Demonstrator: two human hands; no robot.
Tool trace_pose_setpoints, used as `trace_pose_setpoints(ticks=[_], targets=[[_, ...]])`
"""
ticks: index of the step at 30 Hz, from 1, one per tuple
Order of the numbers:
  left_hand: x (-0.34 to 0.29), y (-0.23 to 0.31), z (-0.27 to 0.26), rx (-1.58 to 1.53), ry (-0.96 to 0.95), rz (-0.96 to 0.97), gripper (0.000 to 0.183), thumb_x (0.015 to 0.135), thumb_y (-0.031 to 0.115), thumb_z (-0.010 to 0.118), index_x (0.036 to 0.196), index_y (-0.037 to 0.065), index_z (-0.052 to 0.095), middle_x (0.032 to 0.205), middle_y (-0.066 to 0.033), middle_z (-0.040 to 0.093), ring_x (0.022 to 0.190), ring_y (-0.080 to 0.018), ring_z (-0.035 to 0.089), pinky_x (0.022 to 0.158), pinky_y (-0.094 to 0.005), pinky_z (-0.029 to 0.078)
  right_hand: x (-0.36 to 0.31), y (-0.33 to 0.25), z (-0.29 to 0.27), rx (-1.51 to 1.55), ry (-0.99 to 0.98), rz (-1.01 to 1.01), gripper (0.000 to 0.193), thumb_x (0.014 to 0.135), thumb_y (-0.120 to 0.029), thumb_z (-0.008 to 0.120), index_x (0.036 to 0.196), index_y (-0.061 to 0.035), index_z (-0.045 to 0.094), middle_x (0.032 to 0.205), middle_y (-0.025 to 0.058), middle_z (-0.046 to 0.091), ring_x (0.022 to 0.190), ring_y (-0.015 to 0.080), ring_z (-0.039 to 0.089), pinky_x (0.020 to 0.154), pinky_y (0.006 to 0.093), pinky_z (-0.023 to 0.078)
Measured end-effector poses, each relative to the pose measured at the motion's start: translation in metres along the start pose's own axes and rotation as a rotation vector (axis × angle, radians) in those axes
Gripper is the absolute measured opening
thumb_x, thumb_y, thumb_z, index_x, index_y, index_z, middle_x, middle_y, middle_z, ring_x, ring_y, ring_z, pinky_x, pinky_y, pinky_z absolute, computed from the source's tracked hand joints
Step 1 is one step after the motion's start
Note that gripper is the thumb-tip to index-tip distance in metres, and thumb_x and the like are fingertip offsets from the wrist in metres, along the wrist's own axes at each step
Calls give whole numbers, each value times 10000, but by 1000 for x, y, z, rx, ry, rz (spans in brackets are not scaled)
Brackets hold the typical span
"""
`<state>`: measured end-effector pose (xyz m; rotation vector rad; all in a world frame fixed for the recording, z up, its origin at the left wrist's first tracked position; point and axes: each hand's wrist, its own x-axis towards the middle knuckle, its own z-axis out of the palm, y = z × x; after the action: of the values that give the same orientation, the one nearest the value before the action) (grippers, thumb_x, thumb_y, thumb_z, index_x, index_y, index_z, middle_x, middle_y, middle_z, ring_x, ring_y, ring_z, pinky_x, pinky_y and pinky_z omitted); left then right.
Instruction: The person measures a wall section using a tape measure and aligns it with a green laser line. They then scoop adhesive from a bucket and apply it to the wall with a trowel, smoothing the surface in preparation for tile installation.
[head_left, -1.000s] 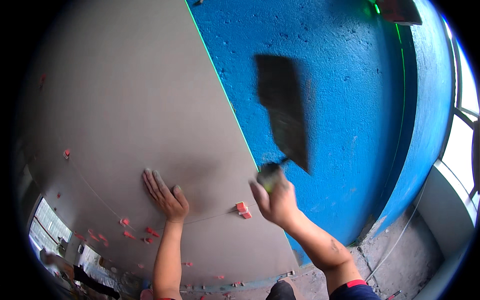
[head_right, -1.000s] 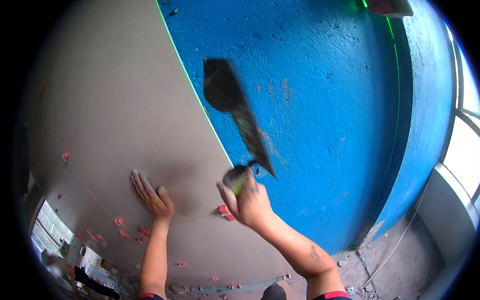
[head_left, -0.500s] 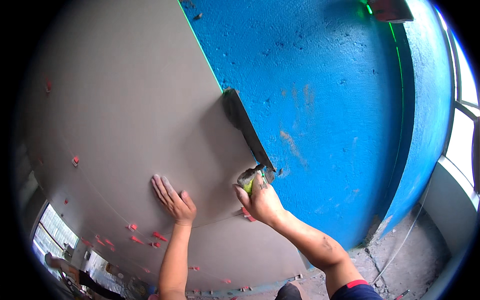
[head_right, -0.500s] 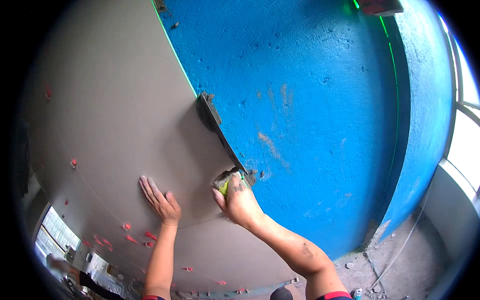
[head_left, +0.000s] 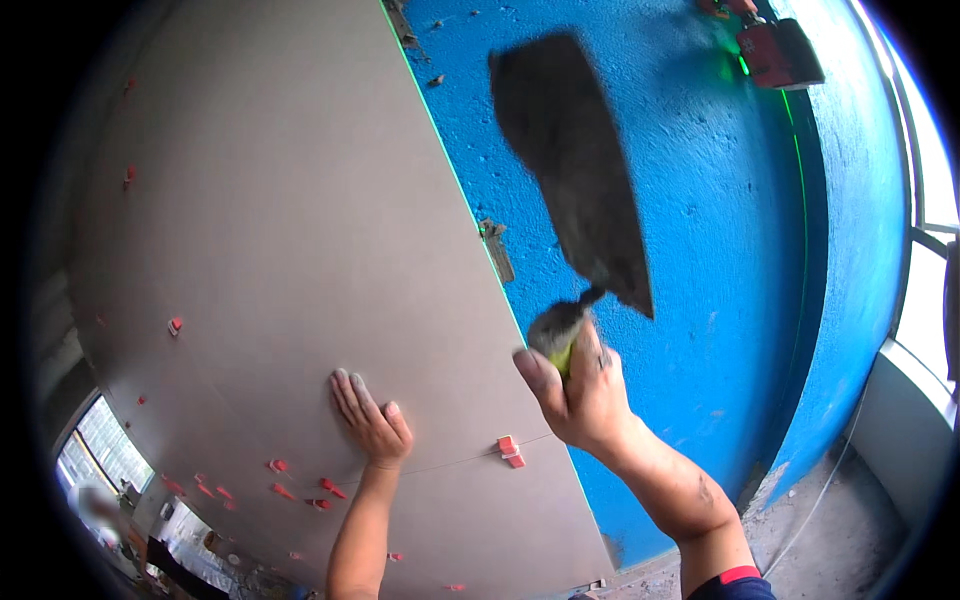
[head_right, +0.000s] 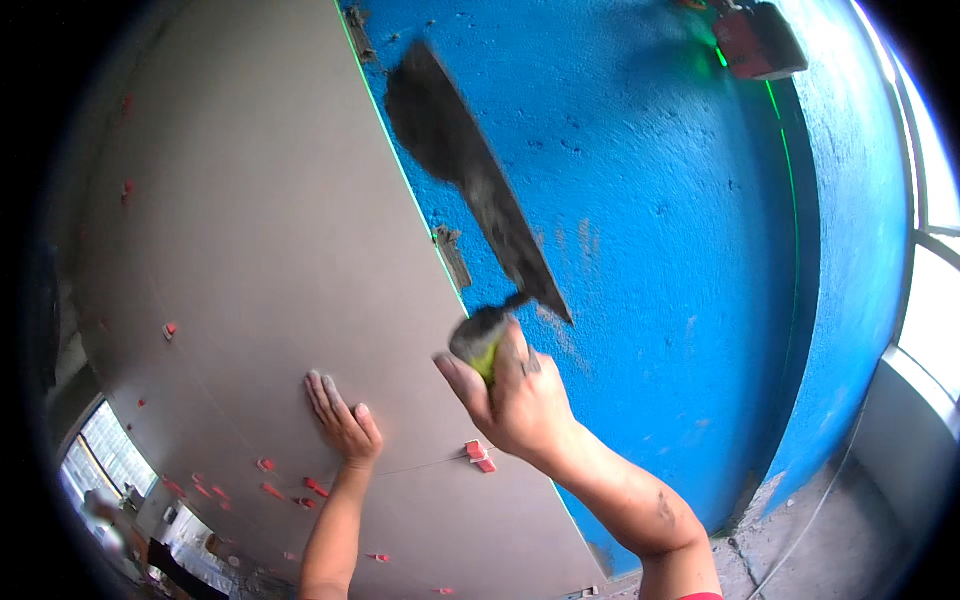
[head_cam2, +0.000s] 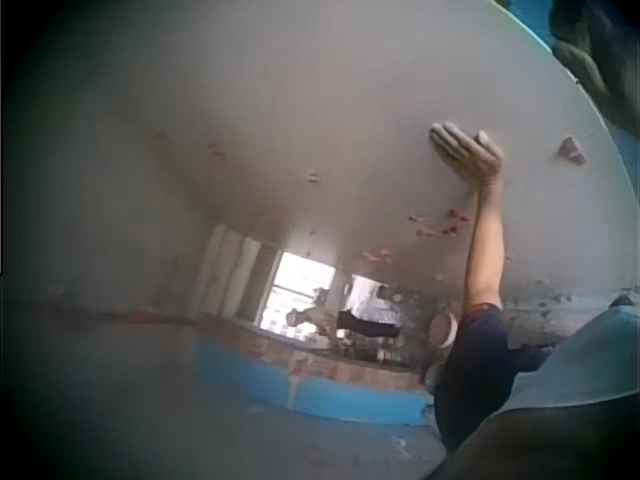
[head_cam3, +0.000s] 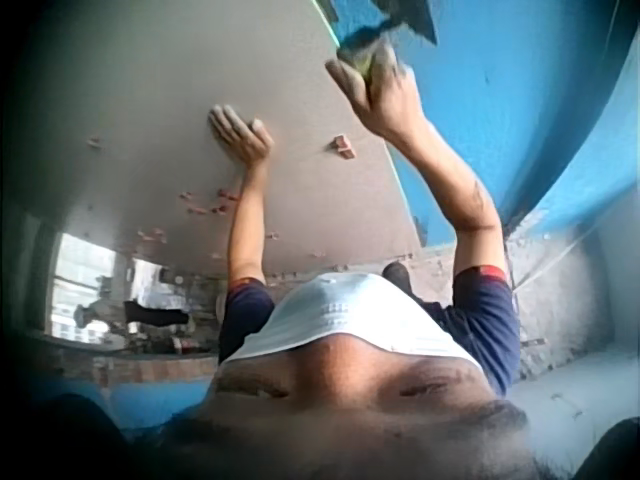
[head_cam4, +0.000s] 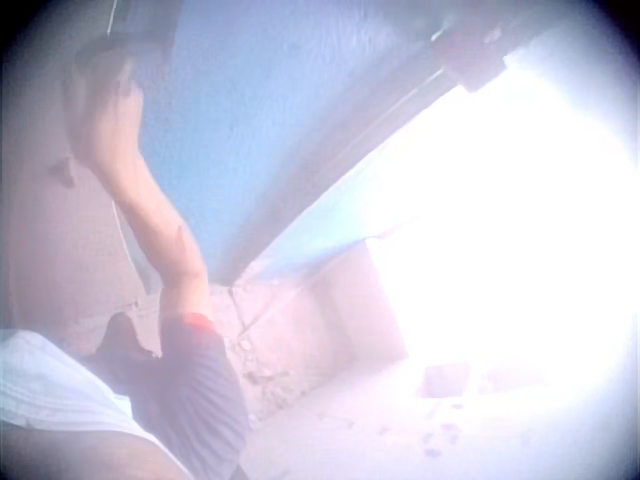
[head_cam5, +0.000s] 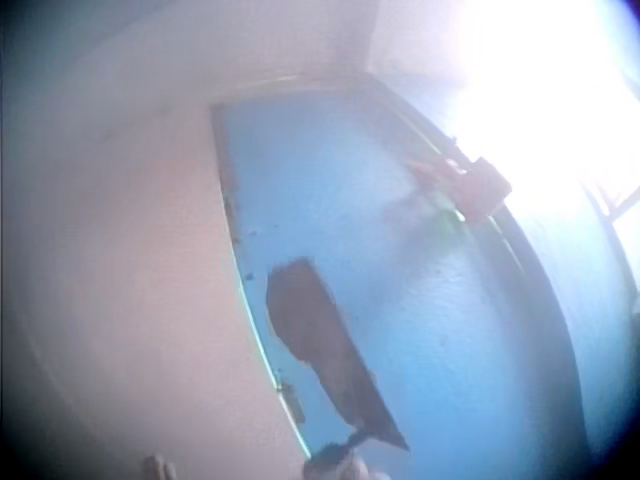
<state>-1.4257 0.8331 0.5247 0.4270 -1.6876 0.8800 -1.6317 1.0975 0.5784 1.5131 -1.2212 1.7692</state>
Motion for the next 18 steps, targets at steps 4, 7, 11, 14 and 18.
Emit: trace_pose_setpoints(ticks=[4,7,11,14,18], targets=[[-4,21,11,-83,-29,-48,606,979,291,344,1412,-129,284,1483,-319,265,1380,-492,253,1123,-571,213,43,22,44,-142,-35,272,447,936,-314,605,1017,110,490,716,261,644,655,415,666,542,439,542],[0,8,11,-90,5,-27,609,980,296,346,1408,-134,293,1486,-314,264,1380,-493,248,1127,-558,209,45,24,63,-174,-91,389,500,972,-365,530,976,133,487,645,292,613,649,443,652,548,474,530],[-1,7,7,-100,-4,-60,608,985,302,345,1406,-134,297,1487,-315,264,1382,-491,248,1128,-553,210,44,27,74,-120,-46,331,470,955,-339,562,924,126,501,637,285,609,634,456,640,545,471,523],[0,10,8,-81,-11,-64,608,989,308,340,1405,-134,299,1486,-314,266,1381,-490,251,1127,-552,213,44,29,89,-155,-33,291,449,937,-315,590,897,125,511,648,286,609,648,475,629,560,483,518],[1,13,9,-61,-5,-64,607,995,313,331,1404,-134,298,1486,-313,267,1379,-488,255,1125,-554,218,43,22,74,-148,-152,341,432,936,-326,596,877,97,530,712,278,622,690,444,643,613,483,518]])
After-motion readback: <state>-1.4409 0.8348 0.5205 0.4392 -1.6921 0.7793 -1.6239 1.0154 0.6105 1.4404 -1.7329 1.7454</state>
